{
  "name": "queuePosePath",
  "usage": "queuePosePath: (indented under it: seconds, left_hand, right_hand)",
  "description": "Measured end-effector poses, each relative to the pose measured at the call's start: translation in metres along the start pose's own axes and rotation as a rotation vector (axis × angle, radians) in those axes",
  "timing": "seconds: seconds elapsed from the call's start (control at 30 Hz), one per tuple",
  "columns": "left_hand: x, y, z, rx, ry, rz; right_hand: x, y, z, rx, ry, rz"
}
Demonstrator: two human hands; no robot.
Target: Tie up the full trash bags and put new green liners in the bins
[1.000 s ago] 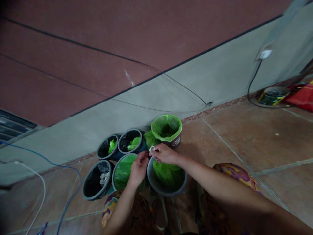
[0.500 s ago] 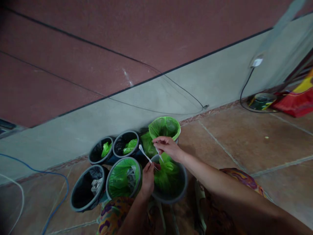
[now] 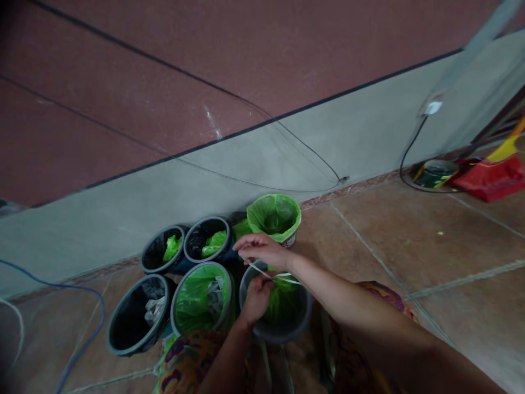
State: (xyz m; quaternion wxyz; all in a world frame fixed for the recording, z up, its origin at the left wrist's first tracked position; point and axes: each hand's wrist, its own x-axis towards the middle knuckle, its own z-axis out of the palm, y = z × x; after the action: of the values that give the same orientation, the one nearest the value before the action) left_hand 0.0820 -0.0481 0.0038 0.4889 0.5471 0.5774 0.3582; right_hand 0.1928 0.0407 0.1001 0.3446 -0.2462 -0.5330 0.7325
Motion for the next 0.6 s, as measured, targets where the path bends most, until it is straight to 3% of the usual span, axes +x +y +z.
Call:
queuePosePath:
  seconds: [0.17, 0.23, 0.33, 0.47, 0.6]
  left_hand:
    - [-0.002, -0.005, -0.007, -0.063, -0.041, -0.035]
    - [-0.001, -0.005, -0.009, -0.108, -0.031, -0.052]
    - [0.001, -0.004, -0.011, -0.154, -0.003, -0.091]
    - [0.004, -0.005, -0.013, -0.201, 0.026, -0.124]
    - [0.006, -0.011, -0.015, -0.253, -0.026, -0.123]
  right_hand:
    - [0.014, 0.012, -0.014, 0.062, 0.265, -0.032]
    - [0.014, 0.016, -0.024, -0.054, 0.421, 0.004]
    - [0.009, 0.020, -0.039, -0.439, 0.552, 0.134]
    - [-0.001, 0.027, -0.046, -0.985, 0.516, 0.201]
    - [-0.011, 0.044, -0.035, -1.170, 0.396, 0.204]
